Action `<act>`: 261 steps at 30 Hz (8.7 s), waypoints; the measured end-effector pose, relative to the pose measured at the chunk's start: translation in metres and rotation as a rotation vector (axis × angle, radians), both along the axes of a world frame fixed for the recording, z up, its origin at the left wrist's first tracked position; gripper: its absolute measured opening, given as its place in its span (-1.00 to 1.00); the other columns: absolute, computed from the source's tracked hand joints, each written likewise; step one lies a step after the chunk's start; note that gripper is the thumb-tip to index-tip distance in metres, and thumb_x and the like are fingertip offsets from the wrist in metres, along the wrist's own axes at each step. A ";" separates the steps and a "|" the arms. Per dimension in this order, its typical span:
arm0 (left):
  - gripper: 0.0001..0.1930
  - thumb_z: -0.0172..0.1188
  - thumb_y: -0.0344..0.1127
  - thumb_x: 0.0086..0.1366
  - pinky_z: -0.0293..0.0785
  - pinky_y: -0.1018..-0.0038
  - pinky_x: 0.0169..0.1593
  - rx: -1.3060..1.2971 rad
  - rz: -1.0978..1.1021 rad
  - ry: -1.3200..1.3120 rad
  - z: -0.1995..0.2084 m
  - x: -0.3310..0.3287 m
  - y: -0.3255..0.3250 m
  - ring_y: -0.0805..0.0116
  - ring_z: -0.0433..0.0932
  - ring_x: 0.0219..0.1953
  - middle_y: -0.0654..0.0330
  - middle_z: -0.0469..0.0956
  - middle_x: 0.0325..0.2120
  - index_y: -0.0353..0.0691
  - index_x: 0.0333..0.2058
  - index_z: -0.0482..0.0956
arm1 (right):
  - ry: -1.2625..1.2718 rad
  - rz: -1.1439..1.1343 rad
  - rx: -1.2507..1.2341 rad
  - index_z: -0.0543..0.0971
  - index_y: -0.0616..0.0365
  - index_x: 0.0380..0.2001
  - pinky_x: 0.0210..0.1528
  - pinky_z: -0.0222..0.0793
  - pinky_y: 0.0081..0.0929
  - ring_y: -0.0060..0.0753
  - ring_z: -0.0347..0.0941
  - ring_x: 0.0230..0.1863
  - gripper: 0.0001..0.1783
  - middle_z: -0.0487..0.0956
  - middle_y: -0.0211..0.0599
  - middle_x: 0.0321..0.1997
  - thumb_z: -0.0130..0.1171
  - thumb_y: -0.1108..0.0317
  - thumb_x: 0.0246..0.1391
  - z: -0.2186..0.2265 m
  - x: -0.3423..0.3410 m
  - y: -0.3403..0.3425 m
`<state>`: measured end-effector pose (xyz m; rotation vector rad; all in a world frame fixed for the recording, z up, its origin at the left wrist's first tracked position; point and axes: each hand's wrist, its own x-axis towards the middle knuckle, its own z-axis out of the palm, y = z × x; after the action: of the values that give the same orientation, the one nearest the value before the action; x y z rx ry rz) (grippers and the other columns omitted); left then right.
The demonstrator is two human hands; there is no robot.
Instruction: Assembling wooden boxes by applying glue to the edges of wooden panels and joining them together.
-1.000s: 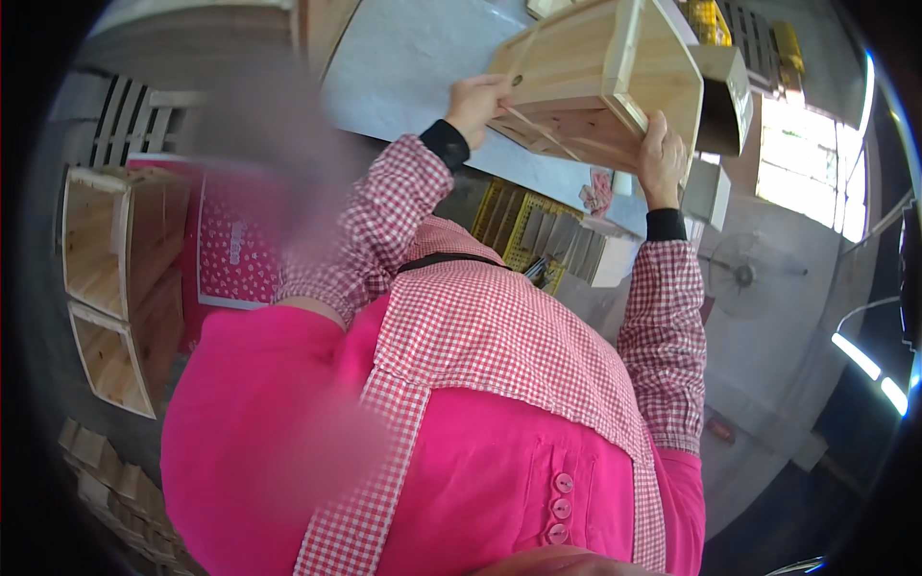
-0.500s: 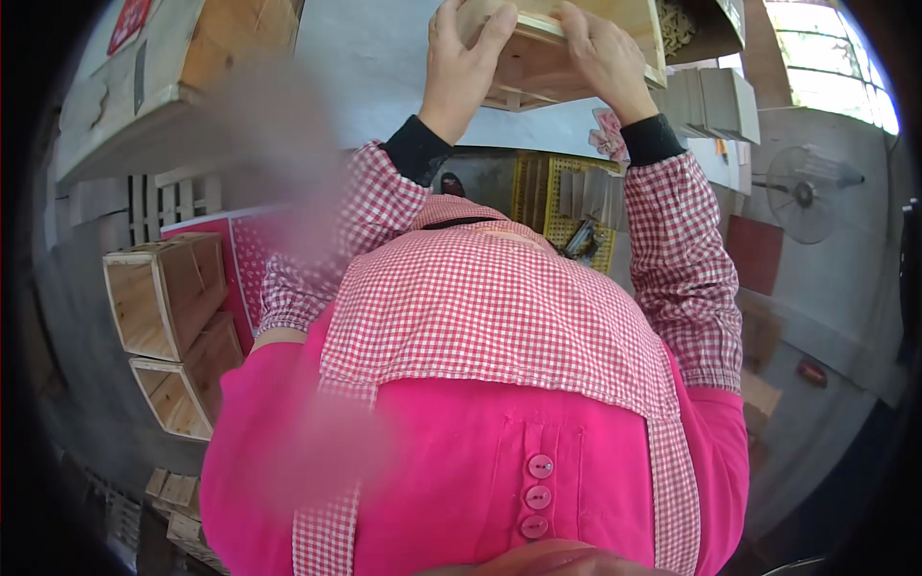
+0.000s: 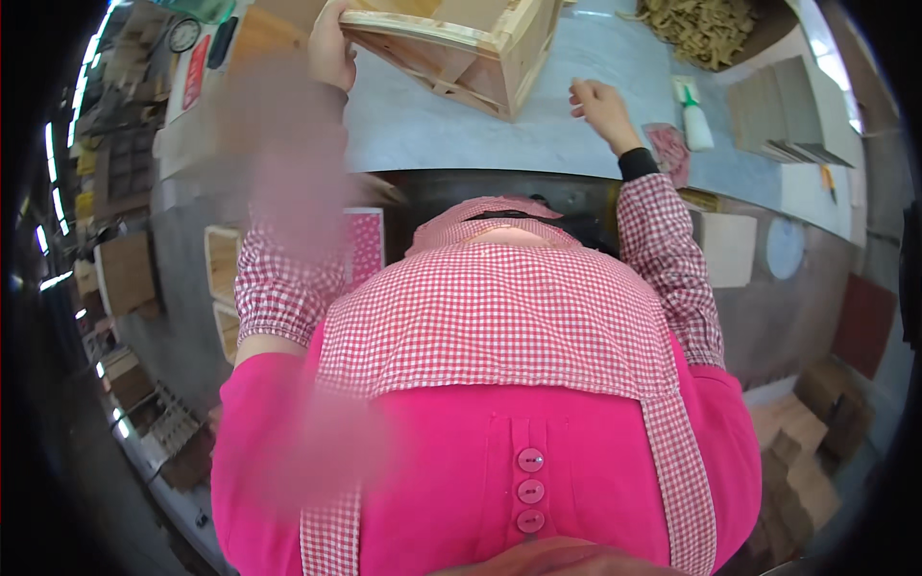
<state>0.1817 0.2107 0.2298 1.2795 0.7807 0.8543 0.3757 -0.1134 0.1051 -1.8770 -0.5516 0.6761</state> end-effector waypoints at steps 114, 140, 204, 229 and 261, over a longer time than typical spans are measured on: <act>-0.80 0.26 -0.29 0.08 0.49 0.36 -0.31 1.415 -0.634 0.893 -0.019 0.030 -0.234 0.25 0.47 -0.27 0.29 0.51 -0.38 -0.10 -0.28 0.59 | 0.309 0.360 0.310 0.40 0.27 -0.58 -0.43 0.20 -0.56 -0.62 0.23 -0.53 -0.64 0.34 -0.48 -0.64 -0.02 0.26 0.25 -0.025 -0.077 -0.081; -0.81 0.26 -0.28 0.08 0.49 0.38 -0.33 1.435 -0.578 0.827 -0.029 0.048 -0.221 0.28 0.46 -0.29 0.30 0.50 -0.40 -0.09 -0.29 0.58 | -0.326 0.112 0.171 0.45 0.37 -0.54 -0.52 0.19 -0.32 -0.29 0.24 -0.65 -0.62 0.32 0.05 -0.64 0.03 0.23 0.20 0.040 -0.018 -0.029; -0.79 0.23 -0.34 0.09 0.43 0.32 -0.09 1.390 -0.566 0.713 -0.049 0.037 -0.212 0.14 0.46 -0.18 0.15 0.52 -0.36 -0.24 -0.27 0.58 | -0.255 0.244 0.076 0.55 0.27 -0.20 -0.20 0.37 -0.48 -0.40 0.49 -0.29 -0.68 0.58 -0.30 -0.33 0.26 0.28 0.04 0.034 0.007 -0.041; -0.59 0.00 -0.09 0.40 0.41 0.56 -0.11 0.015 -0.491 -0.167 0.087 -0.048 -0.102 0.48 0.51 -0.19 0.31 0.58 -0.23 -0.36 -0.04 0.51 | -0.858 0.345 0.085 0.53 0.21 -0.22 -0.10 0.39 -0.25 -0.01 0.47 -0.14 -0.72 0.53 -0.10 -0.21 0.24 0.44 -0.08 0.059 -0.009 -0.033; -0.31 0.27 -0.37 0.18 0.32 0.37 0.18 -0.152 -0.607 0.029 0.053 -0.112 -0.118 0.32 0.39 0.12 0.06 0.34 0.14 -0.40 0.24 0.17 | -0.161 -0.075 0.454 0.52 0.33 -0.23 -0.22 0.24 -0.64 -0.68 0.31 -0.31 -0.68 0.49 -0.47 -0.34 -0.11 0.28 0.30 0.131 -0.061 -0.037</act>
<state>0.0699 0.0926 0.2826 1.2922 0.4256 0.2815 0.3142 -0.1505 0.2356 -1.5204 -0.6713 0.3165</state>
